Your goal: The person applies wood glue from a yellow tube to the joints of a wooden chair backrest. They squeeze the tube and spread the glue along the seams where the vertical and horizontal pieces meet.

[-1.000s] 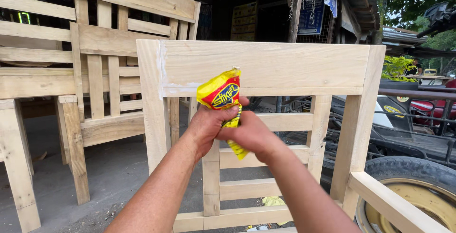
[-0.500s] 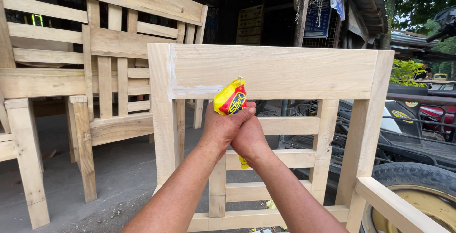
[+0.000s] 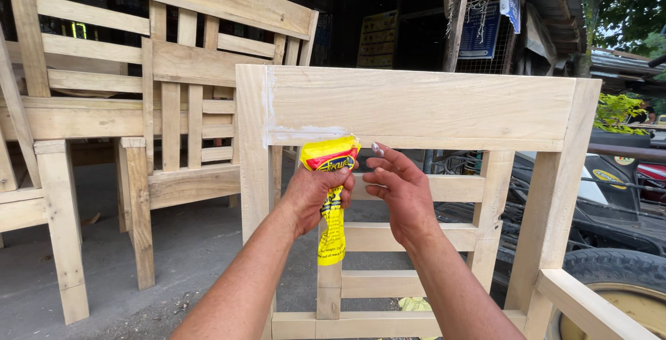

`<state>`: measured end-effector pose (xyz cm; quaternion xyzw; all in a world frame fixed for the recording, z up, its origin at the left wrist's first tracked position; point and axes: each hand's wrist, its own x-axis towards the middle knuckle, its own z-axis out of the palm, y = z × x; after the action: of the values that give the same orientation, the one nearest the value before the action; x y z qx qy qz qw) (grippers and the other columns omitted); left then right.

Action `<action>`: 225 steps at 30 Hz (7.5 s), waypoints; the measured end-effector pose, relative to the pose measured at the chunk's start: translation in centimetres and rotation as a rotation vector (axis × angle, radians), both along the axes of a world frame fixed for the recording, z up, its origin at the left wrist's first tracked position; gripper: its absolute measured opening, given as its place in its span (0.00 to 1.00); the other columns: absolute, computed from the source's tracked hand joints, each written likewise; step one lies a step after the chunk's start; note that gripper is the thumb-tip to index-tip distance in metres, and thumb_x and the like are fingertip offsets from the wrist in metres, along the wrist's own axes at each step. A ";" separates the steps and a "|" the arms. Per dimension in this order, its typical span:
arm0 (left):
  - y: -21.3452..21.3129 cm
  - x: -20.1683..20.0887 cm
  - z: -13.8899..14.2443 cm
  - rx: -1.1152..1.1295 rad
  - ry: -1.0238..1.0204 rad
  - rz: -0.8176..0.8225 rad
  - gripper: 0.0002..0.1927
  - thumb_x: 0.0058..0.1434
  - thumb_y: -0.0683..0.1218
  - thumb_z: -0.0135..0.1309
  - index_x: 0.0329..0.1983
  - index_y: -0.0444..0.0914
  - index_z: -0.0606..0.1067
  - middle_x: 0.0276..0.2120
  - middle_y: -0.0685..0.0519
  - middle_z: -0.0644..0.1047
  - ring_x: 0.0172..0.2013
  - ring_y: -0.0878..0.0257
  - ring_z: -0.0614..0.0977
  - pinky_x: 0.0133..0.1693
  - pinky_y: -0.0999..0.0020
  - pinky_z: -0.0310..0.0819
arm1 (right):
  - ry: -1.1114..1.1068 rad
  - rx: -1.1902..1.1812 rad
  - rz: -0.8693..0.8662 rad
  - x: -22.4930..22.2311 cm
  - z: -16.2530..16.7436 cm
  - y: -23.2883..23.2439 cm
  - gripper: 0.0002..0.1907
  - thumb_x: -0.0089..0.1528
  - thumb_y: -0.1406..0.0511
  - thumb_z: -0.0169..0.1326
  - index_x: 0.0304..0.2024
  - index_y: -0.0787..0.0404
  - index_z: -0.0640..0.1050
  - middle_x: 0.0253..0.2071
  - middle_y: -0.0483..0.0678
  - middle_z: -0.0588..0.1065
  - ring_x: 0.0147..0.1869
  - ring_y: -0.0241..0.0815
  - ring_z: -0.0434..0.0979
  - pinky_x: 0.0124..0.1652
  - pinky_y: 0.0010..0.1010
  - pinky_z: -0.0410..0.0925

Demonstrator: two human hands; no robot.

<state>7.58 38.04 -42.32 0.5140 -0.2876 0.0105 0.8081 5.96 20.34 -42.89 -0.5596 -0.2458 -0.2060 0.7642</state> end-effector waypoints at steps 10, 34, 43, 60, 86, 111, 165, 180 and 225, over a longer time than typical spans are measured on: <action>0.7 -0.4 -0.5 -0.051 -0.053 -0.102 0.18 0.63 0.54 0.64 0.39 0.35 0.75 0.17 0.59 0.69 0.15 0.72 0.69 0.20 0.75 0.62 | 0.105 -0.003 0.132 0.2 1.1 2.2 0.22 0.65 0.74 0.46 0.61 0.60 0.76 0.46 0.48 0.79 0.44 0.36 0.79 0.45 0.33 0.73; 0.5 -0.3 -0.5 -0.022 -0.020 -0.027 0.18 0.64 0.55 0.61 0.39 0.34 0.76 0.17 0.57 0.70 0.15 0.69 0.69 0.20 0.72 0.63 | 0.243 0.079 0.280 -0.1 1.6 1.9 0.17 0.68 0.69 0.45 0.58 0.54 0.75 0.48 0.44 0.78 0.47 0.37 0.76 0.50 0.37 0.68; 0.4 -0.4 -0.5 -0.005 0.011 0.026 0.17 0.64 0.54 0.61 0.40 0.34 0.76 0.17 0.57 0.71 0.16 0.70 0.70 0.21 0.72 0.64 | 0.245 0.079 0.233 -0.3 1.4 2.1 0.21 0.64 0.73 0.45 0.57 0.52 0.74 0.50 0.45 0.77 0.47 0.37 0.77 0.49 0.37 0.69; 1.2 0.1 -1.1 0.001 0.031 0.130 0.19 0.65 0.58 0.58 0.37 0.36 0.76 0.15 0.58 0.69 0.14 0.70 0.68 0.20 0.72 0.62 | -0.194 -0.594 -0.617 0.8 1.1 2.7 0.35 0.61 0.70 0.50 0.70 0.40 0.70 0.33 0.45 0.75 0.35 0.35 0.75 0.42 0.33 0.72; 1.1 -0.2 -0.9 -0.039 0.012 0.117 0.19 0.65 0.58 0.57 0.35 0.38 0.76 0.14 0.58 0.69 0.14 0.69 0.67 0.20 0.71 0.62 | -0.130 -0.876 -0.801 -0.5 2.0 4.2 0.39 0.58 0.67 0.55 0.71 0.33 0.67 0.34 0.46 0.74 0.37 0.41 0.79 0.42 0.36 0.73; 1.7 0.3 -0.6 -0.129 -0.003 0.092 0.17 0.66 0.57 0.56 0.36 0.38 0.75 0.15 0.57 0.69 0.14 0.67 0.67 0.22 0.69 0.62 | -0.151 -0.923 -0.735 -0.3 2.3 5.3 0.42 0.57 0.69 0.53 0.71 0.29 0.65 0.34 0.46 0.73 0.39 0.42 0.78 0.44 0.36 0.73; 0.4 -1.4 -0.4 -0.082 -0.018 0.094 0.18 0.65 0.57 0.57 0.37 0.38 0.76 0.17 0.57 0.71 0.15 0.69 0.69 0.21 0.72 0.64 | -0.001 -0.989 -0.998 -1.5 2.0 2.2 0.43 0.60 0.66 0.55 0.75 0.31 0.58 0.36 0.43 0.71 0.38 0.38 0.77 0.38 0.36 0.75; 0.0 -1.3 -0.3 -0.058 -0.012 0.088 0.20 0.65 0.59 0.57 0.34 0.37 0.76 0.14 0.57 0.69 0.14 0.69 0.68 0.21 0.72 0.64 | 0.030 -0.954 -1.048 -1.6 1.5 1.9 0.47 0.59 0.66 0.56 0.76 0.32 0.53 0.37 0.44 0.70 0.40 0.39 0.77 0.40 0.37 0.73; 0.1 -1.3 -0.1 -0.063 -0.028 0.052 0.20 0.66 0.59 0.55 0.34 0.37 0.75 0.14 0.57 0.69 0.14 0.69 0.68 0.22 0.72 0.64 | -0.260 -1.003 -1.018 -0.8 1.8 2.4 0.39 0.58 0.65 0.54 0.69 0.25 0.67 0.35 0.47 0.75 0.41 0.47 0.80 0.41 0.43 0.74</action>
<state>6.33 38.15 -42.41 0.4953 -0.2848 0.0480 0.8193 5.12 22.74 -41.04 -0.8587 -0.1084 -0.4636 0.1895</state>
